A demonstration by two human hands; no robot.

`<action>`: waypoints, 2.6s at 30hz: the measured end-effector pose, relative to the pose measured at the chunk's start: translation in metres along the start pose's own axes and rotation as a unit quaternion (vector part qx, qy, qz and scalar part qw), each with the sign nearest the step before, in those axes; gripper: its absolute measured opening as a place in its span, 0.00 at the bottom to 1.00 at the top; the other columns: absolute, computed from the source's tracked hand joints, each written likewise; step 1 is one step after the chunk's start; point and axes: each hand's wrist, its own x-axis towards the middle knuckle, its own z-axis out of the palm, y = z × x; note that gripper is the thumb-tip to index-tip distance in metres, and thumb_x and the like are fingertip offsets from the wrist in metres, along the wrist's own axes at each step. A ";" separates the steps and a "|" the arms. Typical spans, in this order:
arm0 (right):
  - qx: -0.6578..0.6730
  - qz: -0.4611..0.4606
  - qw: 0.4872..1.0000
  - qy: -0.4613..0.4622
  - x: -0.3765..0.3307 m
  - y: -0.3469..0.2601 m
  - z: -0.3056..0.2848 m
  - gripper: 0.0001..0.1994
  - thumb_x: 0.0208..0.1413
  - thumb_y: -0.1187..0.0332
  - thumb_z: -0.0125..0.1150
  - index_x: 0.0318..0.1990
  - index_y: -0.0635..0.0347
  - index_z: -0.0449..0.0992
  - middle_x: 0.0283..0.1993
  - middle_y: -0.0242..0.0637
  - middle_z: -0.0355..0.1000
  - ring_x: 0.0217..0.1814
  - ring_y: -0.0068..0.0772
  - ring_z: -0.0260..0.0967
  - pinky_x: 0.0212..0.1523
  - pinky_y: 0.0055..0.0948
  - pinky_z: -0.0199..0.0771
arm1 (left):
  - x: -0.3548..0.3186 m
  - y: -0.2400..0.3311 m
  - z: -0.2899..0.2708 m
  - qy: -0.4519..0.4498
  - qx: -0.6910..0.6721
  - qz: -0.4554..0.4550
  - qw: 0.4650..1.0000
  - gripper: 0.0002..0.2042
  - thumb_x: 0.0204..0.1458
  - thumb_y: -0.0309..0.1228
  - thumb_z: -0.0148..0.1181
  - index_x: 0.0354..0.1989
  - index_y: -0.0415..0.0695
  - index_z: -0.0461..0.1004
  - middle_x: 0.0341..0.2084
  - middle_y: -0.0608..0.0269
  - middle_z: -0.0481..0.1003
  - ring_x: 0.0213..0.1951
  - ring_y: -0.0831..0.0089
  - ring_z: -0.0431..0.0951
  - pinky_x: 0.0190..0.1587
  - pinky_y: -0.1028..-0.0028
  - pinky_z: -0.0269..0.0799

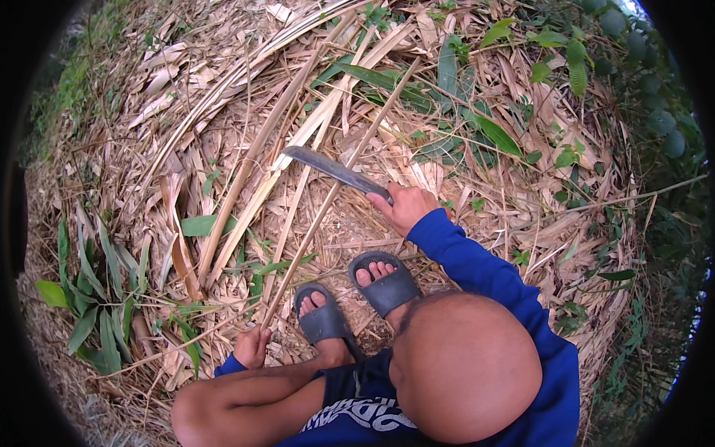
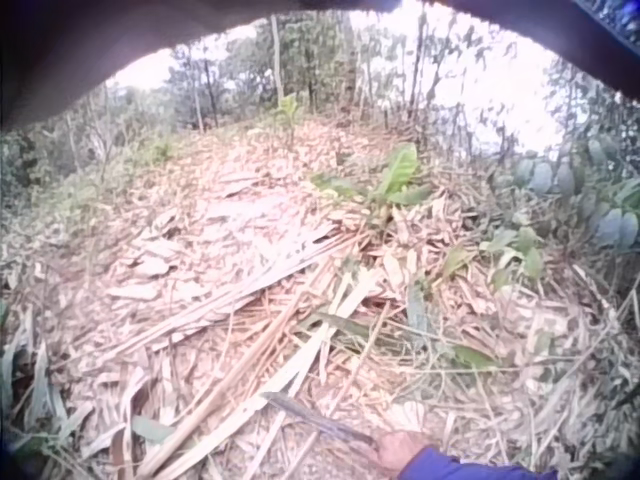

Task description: The person uses a machete to split a long bamboo stalk into thin strips. They hold the stalk with one hand and repeatedly strike it with the machete to separate the layers, then set the strips aside on the ground.

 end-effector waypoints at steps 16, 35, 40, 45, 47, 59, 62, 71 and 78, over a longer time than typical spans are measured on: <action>-0.044 -0.126 0.990 -0.051 0.004 -0.001 -0.007 0.28 0.60 0.39 0.47 0.33 0.59 0.75 0.21 0.51 0.73 0.28 0.57 0.75 0.33 0.51 0.76 | -0.047 -0.049 0.005 -0.025 0.015 -0.033 0.999 0.14 0.64 0.38 0.49 0.31 0.39 0.70 0.15 0.45 0.72 0.20 0.46 0.76 0.25 0.54 0.69; -0.002 0.104 0.995 0.013 0.058 0.117 -0.007 0.34 0.59 0.34 0.42 0.37 0.61 0.77 0.25 0.53 0.75 0.32 0.57 0.76 0.38 0.51 0.76 | -0.061 -0.033 0.000 -0.013 -0.003 -0.070 0.997 0.16 0.62 0.37 0.52 0.25 0.39 0.70 0.13 0.53 0.69 0.15 0.58 0.70 0.22 0.61 0.65; -0.124 -0.036 0.991 -0.046 0.042 0.083 -0.026 0.36 0.60 0.34 0.41 0.36 0.64 0.77 0.26 0.54 0.75 0.34 0.58 0.76 0.40 0.51 0.75 | -0.063 -0.028 0.004 -0.004 -0.011 -0.075 0.997 0.15 0.61 0.35 0.53 0.25 0.38 0.70 0.13 0.53 0.69 0.15 0.60 0.69 0.21 0.62 0.64; -0.060 0.156 0.984 0.055 0.074 0.149 -0.034 0.36 0.60 0.34 0.41 0.31 0.61 0.80 0.25 0.55 0.74 0.33 0.58 0.75 0.39 0.49 0.75 | -0.057 -0.020 0.002 0.001 -0.013 -0.066 0.998 0.14 0.60 0.34 0.55 0.25 0.38 0.70 0.13 0.53 0.68 0.15 0.61 0.68 0.21 0.64 0.63; -0.040 0.094 0.995 0.022 0.070 0.135 -0.031 0.36 0.60 0.34 0.41 0.32 0.62 0.80 0.25 0.56 0.74 0.32 0.59 0.75 0.39 0.49 0.75 | -0.059 -0.018 0.004 0.009 -0.015 -0.070 0.997 0.13 0.59 0.34 0.55 0.25 0.38 0.71 0.13 0.53 0.68 0.15 0.62 0.68 0.21 0.64 0.63; 0.077 0.130 0.973 0.173 0.049 0.153 -0.005 0.37 0.60 0.34 0.41 0.30 0.67 0.76 0.21 0.50 0.73 0.24 0.51 0.72 0.30 0.43 0.74 | -0.055 -0.002 -0.004 0.110 -0.027 -0.049 0.992 0.12 0.57 0.31 0.59 0.25 0.37 0.71 0.12 0.54 0.67 0.14 0.65 0.66 0.20 0.67 0.61; 0.504 0.259 0.822 0.055 0.015 0.094 -0.002 0.32 0.62 0.38 0.44 0.23 0.62 0.70 0.16 0.37 0.66 0.14 0.32 0.63 0.17 0.30 0.66 | -0.041 0.008 -0.014 0.182 -0.024 -0.022 0.983 0.11 0.56 0.30 0.60 0.25 0.37 0.71 0.12 0.54 0.67 0.14 0.66 0.65 0.20 0.68 0.61; 0.196 -0.120 0.930 0.286 -0.044 -0.013 -0.036 0.18 0.57 0.53 0.63 0.35 0.62 0.73 0.23 0.43 0.70 0.21 0.45 0.70 0.23 0.36 0.66 | 0.065 0.075 -0.010 0.226 -0.055 0.074 0.970 0.11 0.53 0.28 0.64 0.24 0.36 0.70 0.12 0.53 0.67 0.14 0.67 0.66 0.20 0.69 0.61; 0.108 -0.196 0.955 0.194 -0.043 -0.038 -0.029 0.22 0.51 0.45 0.64 0.30 0.57 0.73 0.21 0.40 0.70 0.20 0.43 0.71 0.21 0.37 0.68 | 0.079 0.096 -0.003 0.192 -0.096 0.108 0.971 0.12 0.55 0.31 0.62 0.25 0.36 0.72 0.11 0.62 0.68 0.16 0.81 0.63 0.19 0.75 0.59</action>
